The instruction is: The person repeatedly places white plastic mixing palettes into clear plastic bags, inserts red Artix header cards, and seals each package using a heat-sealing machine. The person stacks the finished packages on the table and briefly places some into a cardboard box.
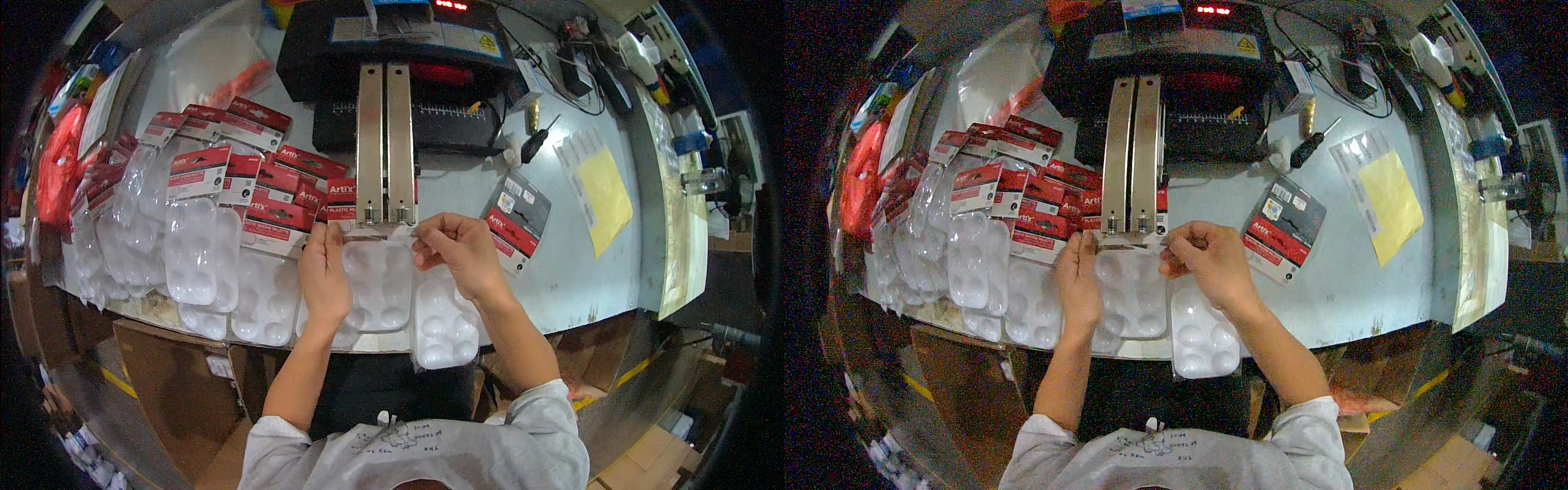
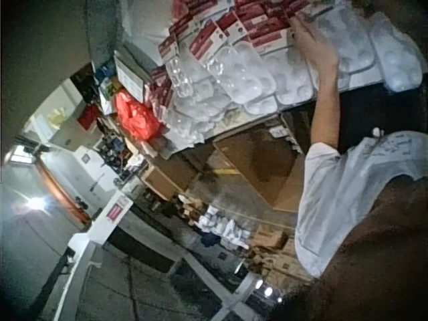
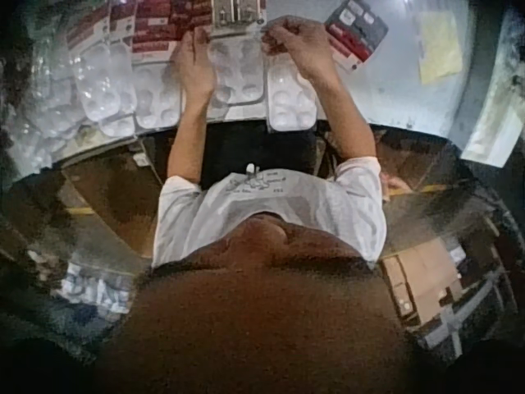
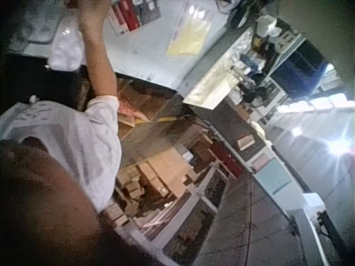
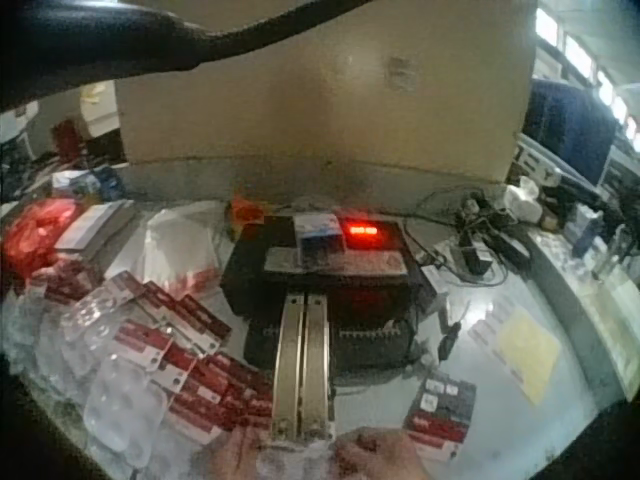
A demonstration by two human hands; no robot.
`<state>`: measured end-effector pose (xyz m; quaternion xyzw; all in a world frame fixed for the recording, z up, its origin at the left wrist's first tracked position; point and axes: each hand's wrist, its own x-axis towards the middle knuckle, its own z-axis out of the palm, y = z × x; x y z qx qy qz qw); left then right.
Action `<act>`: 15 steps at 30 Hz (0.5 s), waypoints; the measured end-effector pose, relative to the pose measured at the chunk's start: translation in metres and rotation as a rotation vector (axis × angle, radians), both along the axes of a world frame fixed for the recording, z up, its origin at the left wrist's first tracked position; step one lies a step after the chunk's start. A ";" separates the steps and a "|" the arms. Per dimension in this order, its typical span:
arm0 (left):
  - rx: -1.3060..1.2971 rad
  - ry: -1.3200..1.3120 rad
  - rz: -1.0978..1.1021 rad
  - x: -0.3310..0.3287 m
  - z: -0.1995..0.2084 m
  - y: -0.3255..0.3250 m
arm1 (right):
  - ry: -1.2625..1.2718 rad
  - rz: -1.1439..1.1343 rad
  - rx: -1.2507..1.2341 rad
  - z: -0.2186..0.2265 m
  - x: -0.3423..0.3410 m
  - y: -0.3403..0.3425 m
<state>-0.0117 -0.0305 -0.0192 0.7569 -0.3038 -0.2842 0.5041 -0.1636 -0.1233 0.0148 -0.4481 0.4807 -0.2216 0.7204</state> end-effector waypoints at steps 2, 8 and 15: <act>0.007 0.053 -0.032 0.001 -0.004 0.003 | -0.015 0.042 -0.029 -0.002 -0.002 0.000; 0.185 -0.273 -0.136 0.025 0.013 0.026 | 0.443 -0.005 -0.520 -0.003 -0.042 -0.023; 0.087 -0.641 0.012 0.102 0.054 0.036 | 1.085 0.359 -0.948 -0.038 -0.106 -0.028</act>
